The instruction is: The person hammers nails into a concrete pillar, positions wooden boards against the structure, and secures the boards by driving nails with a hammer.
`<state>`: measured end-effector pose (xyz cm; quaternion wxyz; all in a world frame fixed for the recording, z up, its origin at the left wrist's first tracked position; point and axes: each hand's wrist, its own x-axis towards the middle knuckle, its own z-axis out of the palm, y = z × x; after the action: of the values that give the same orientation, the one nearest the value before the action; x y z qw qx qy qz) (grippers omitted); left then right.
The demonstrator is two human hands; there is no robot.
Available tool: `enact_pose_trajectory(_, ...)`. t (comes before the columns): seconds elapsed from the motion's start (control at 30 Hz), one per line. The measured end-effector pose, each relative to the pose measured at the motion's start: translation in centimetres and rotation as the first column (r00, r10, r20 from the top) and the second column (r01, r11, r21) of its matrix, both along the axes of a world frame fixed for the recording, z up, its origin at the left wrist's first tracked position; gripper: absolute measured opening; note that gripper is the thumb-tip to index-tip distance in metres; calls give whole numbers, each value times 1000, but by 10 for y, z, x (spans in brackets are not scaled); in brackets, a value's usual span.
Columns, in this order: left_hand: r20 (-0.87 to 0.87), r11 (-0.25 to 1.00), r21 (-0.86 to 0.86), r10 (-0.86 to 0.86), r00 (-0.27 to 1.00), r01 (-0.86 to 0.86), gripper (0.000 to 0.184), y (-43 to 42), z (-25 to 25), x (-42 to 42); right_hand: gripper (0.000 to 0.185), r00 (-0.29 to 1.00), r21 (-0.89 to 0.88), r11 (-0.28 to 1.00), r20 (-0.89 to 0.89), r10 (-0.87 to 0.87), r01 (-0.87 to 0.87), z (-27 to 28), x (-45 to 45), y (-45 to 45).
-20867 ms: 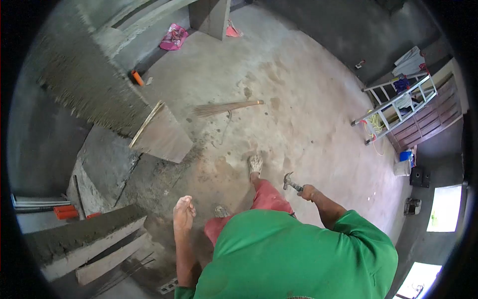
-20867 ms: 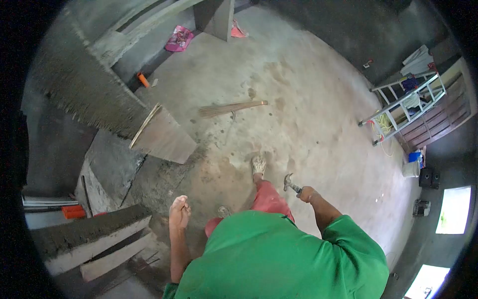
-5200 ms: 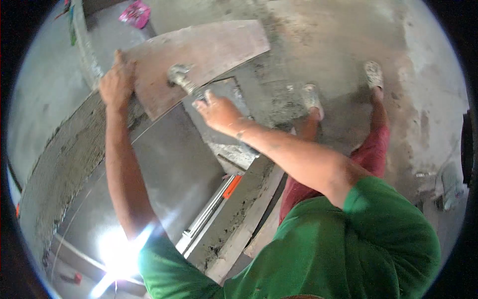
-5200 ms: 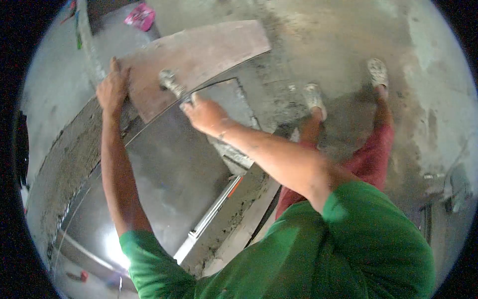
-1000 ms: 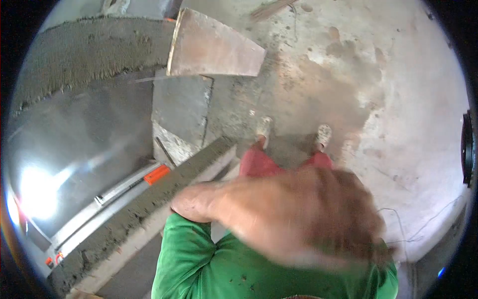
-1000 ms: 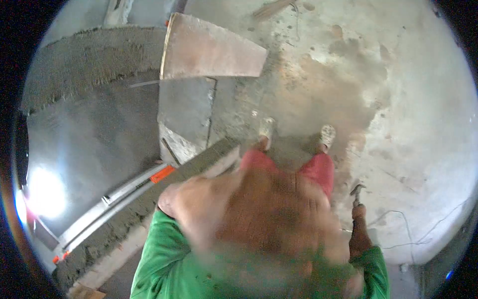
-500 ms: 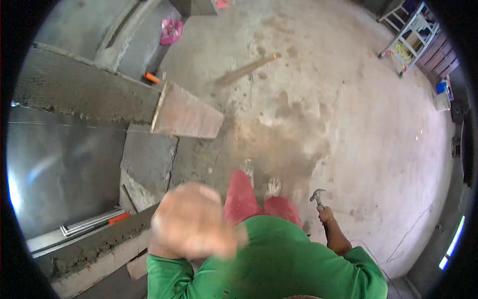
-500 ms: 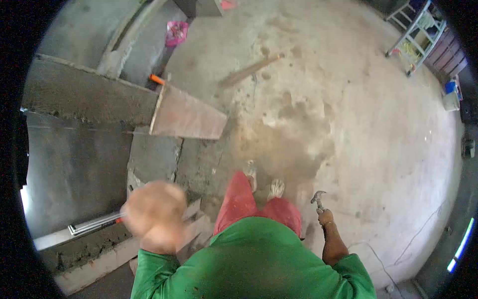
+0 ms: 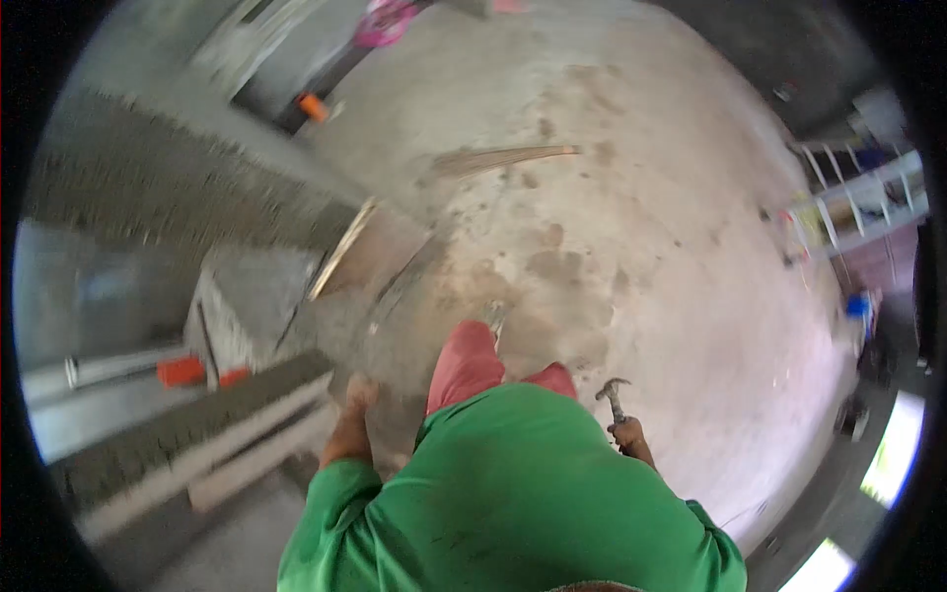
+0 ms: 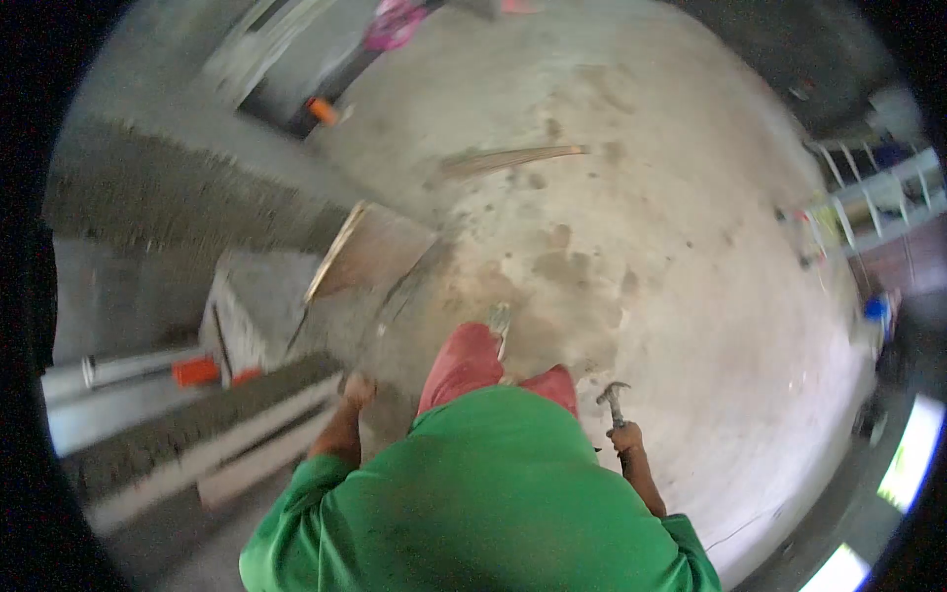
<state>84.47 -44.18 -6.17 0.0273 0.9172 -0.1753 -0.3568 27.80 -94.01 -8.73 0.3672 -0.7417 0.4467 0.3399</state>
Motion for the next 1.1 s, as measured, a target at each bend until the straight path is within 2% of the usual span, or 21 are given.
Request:
enact_pose_trajectory(0.03,-205,908,-63,394,896,-414,37,-9,-16,16,25,997,17,998,-60,-58,59,34,26,-10)
enact_pose_trajectory(0.07,-690,238,-214,649,320,-947,48,-55,17,34,24,986,28,993,-121,-114,119,61,44,-23)
enact_pose_trajectory(0.1,-903,-614,89,283,-324,-784,63,-108,61,53,22,926,-21,953,-230,-300,303,90,67,-36)
enact_pose_trajectory(0.13,-978,-800,-32,150,-148,-599,75,-158,77,71,22,938,3,967,-244,-248,256,85,65,-51)
enact_pose_trajectory(0.17,-995,-929,-32,-6,101,-369,91,-208,92,89,20,968,14,985,-188,-167,173,70,68,-76)
enact_pose_trajectory(0.23,-990,-976,-141,143,-2,-167,90,-237,85,93,30,962,19,983,-210,-177,185,31,74,-140)
enact_pose_trajectory(0.27,-988,-979,-150,154,-19,-138,90,-244,93,102,23,927,60,930,-125,-354,363,-6,66,-178)
enact_pose_trajectory(0.3,-979,-966,-201,199,31,-162,87,-251,101,112,19,970,-3,972,-64,-234,234,-27,77,-208)
enact_pose_trajectory(0.33,-969,-951,-247,239,66,-187,84,-257,105,119,18,979,6,979,-16,-205,205,0,119,-228)
enact_pose_trajectory(0.37,-966,-939,-257,245,81,-229,80,-256,104,129,18,987,26,991,83,-135,134,-10,134,-256)
enact_pose_trajectory(0.4,-963,-926,-267,246,109,-268,75,-252,105,146,18,982,-1,982,41,-186,186,19,179,-261)
enact_pose_trajectory(0.43,-970,-926,-238,211,122,-294,65,-247,109,157,18,971,-32,971,6,-238,238,63,240,-255)
enact_pose_trajectory(0.47,-984,-935,-176,154,94,-308,61,-227,90,154,17,980,-37,981,59,-189,191,66,256,-254)
enact_pose_trajectory(0.57,-984,-921,-171,143,105,-351,59,-220,93,171,16,980,-5,992,150,-128,130,90,328,-250)
enact_pose_trajectory(0.63,-947,-892,-318,280,159,-322,60,-215,99,179,16,973,25,994,204,-112,109,105,370,-231)
enact_pose_trajectory(0.7,-958,-898,-286,261,119,-335,59,-198,100,188,14,974,55,993,196,-115,106,119,399,-203)
enact_pose_trajectory(0.77,-971,-898,-239,231,67,-371,57,-186,97,202,14,967,71,994,233,-103,88,119,416,-178)
enact_pose_trajectory(0.83,-970,-882,-243,220,103,-405,57,-179,92,211,15,954,95,995,296,-54,27,117,423,-159)
enact_pose_trajectory(1.0,-958,-852,-287,252,137,-438,63,-175,96,238,16,981,100,995,190,-34,16,124,436,-120)
enact_pose_trajectory(1.07,-998,-940,-68,69,8,-334,73,-171,85,243,17,986,93,996,162,-23,8,129,435,-110)
enact_pose_trajectory(1.1,-998,-943,-68,69,7,-327,73,-171,79,244,17,982,141,989,175,-67,43,126,431,-109)
